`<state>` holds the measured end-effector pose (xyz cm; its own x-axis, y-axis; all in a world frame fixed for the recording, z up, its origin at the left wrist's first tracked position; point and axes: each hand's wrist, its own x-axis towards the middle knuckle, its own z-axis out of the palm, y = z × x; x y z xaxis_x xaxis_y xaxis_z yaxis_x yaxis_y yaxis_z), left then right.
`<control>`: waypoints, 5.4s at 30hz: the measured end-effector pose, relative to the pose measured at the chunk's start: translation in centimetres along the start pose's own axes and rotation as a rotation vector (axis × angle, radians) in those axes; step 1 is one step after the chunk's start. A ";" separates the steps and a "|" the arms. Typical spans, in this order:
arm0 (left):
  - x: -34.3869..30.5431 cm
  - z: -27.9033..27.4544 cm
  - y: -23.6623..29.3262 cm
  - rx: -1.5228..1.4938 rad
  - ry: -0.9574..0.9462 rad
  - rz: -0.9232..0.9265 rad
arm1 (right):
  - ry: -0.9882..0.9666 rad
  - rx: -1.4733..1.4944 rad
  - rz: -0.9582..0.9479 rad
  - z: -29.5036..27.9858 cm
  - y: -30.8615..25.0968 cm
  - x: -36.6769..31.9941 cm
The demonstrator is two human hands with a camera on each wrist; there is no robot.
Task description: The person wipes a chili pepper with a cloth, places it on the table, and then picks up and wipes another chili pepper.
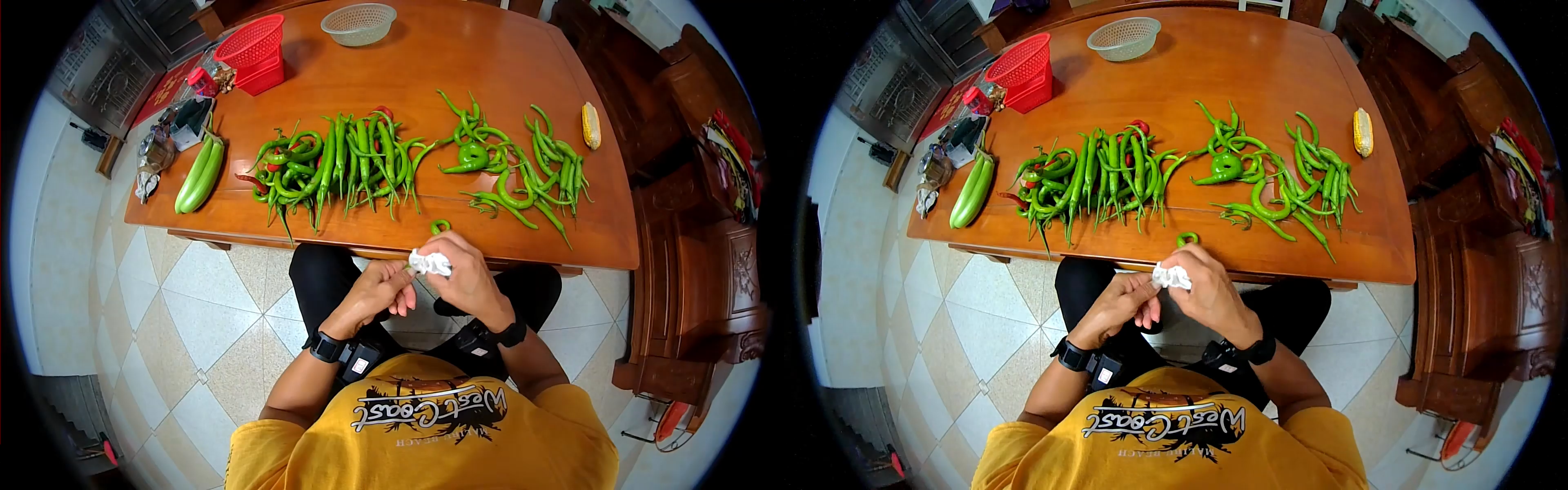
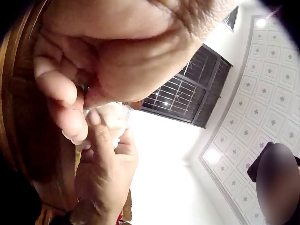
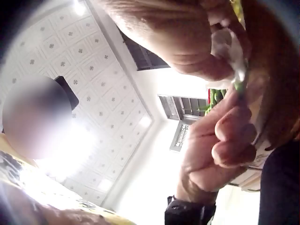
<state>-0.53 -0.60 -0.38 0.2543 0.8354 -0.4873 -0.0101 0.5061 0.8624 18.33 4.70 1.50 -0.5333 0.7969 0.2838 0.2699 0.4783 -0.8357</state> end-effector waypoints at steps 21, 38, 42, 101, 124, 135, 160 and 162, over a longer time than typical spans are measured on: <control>0.2 -0.3 0.2 -0.001 0.025 -0.022 | -0.046 0.019 0.028 -0.5 0.1 -0.4; -0.4 -0.1 0.7 -0.154 -0.187 -0.052 | 0.219 -0.080 0.047 -1.8 1.4 1.0; -0.4 0.1 0.9 -0.087 -0.179 -0.037 | 0.223 -0.031 0.089 -1.5 1.3 1.0; -0.3 0.0 0.2 -0.297 -0.095 -0.086 | -0.044 0.050 0.016 -1.2 -1.6 -0.6; -0.1 -0.1 0.2 -0.183 -0.136 -0.058 | -0.012 0.061 -0.045 -0.6 -0.8 -0.2; -0.7 0.5 0.8 -0.007 -0.081 -0.012 | 0.250 -0.133 -0.048 -1.6 1.4 1.6; -0.7 0.0 0.8 -0.039 -0.013 -0.007 | 0.267 -0.149 -0.011 -1.9 1.3 1.2; -0.6 -0.1 0.6 -0.017 -0.015 -0.003 | 0.257 -0.123 -0.012 -1.9 0.7 0.8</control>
<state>-0.80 -0.76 0.41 0.2689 0.8306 -0.4876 -0.0262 0.5123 0.8584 19.56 6.36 2.04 -0.3205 0.8510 0.4161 0.3685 0.5167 -0.7728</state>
